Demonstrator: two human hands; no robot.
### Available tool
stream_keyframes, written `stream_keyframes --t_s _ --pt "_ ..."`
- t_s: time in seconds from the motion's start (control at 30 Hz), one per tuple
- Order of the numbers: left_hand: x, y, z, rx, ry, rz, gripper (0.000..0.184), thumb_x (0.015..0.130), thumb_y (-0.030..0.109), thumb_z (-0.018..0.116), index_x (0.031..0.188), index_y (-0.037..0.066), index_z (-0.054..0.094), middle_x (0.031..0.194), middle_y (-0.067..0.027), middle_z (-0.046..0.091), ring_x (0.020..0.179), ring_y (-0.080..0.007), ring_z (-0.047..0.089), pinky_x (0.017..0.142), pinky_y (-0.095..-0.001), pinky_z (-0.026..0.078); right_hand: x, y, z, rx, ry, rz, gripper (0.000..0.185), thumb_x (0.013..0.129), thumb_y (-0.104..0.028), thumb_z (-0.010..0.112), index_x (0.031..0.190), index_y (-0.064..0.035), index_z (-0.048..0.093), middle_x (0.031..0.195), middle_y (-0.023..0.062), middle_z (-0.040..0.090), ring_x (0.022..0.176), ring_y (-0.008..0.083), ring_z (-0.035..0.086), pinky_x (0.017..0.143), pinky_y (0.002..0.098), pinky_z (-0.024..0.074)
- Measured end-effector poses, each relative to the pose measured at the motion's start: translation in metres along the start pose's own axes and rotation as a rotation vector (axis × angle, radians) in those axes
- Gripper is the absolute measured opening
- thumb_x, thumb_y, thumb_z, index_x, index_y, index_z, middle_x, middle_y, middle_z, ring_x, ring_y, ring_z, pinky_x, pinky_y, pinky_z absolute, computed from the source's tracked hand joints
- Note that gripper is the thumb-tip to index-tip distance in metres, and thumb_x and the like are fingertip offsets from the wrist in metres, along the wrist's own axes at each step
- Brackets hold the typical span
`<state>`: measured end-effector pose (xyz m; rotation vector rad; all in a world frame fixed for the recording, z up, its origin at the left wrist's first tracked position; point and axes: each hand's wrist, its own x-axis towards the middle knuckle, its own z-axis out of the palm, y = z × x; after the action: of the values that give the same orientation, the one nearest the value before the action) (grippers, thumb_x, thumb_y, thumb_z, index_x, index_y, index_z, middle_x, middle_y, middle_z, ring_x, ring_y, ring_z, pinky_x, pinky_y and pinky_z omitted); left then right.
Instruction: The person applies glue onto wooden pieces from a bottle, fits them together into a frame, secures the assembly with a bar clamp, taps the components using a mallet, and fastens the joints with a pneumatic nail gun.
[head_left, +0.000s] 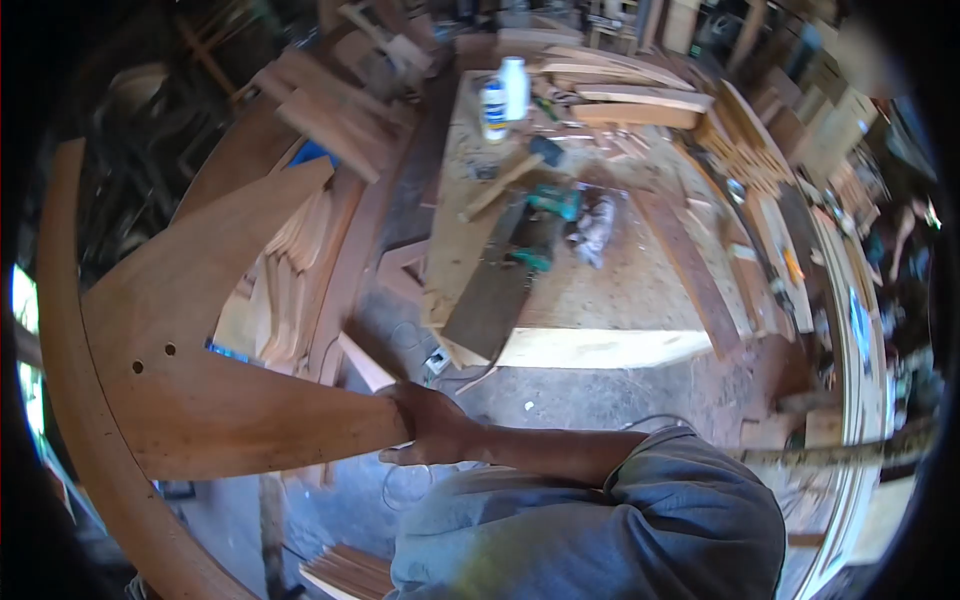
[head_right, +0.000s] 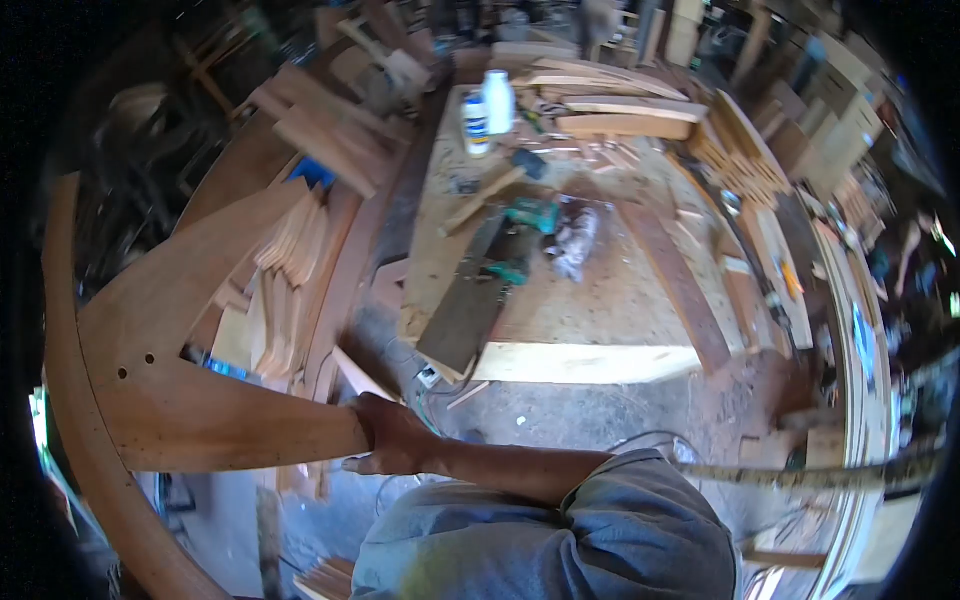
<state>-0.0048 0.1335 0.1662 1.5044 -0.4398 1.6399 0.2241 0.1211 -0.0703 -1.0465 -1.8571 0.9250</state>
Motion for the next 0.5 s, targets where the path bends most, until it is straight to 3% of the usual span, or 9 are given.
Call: stream_keyframes --t_s 0.17,0.33,0.5 --pt "0.009 0.001 0.037 -0.074 -0.030 -0.074 0.031 0.095 0.019 0.049 0.065 0.016 0.052 0.047 -0.0006 0.042 0.038 -0.0133 0.048 0.047 -0.0292 0.027 -0.048 -0.003 -0.031 0.209 -0.091 0.189 0.071 0.062 -0.015 0.087 0.126 -0.0040 0.059 0.106 0.0129 0.070 0.089 0.0302 0.067 0.084 0.0364 0.0510" --pt "-0.015 0.043 0.069 -0.053 -0.021 -0.111 0.035 0.093 0.016 0.048 0.058 0.017 0.049 0.037 0.0012 0.036 0.032 -0.0129 0.045 0.041 -0.0299 0.021 -0.115 0.004 -0.026 0.155 0.195 0.242 0.071 0.063 -0.013 0.087 0.127 -0.0039 0.057 0.110 0.0124 0.070 0.091 0.0279 0.065 0.085 0.0353 0.0502" --pt "-0.039 0.032 0.110 -0.184 0.038 -0.061 0.036 0.090 0.016 0.052 0.055 0.018 0.047 0.038 0.0050 0.032 0.033 -0.0093 0.043 0.045 -0.0288 0.021 -0.170 -0.007 -0.026 0.201 0.434 0.196 0.068 0.065 -0.012 0.088 0.125 -0.0037 0.058 0.111 0.0120 0.070 0.094 0.0264 0.066 0.084 0.0350 0.0506"
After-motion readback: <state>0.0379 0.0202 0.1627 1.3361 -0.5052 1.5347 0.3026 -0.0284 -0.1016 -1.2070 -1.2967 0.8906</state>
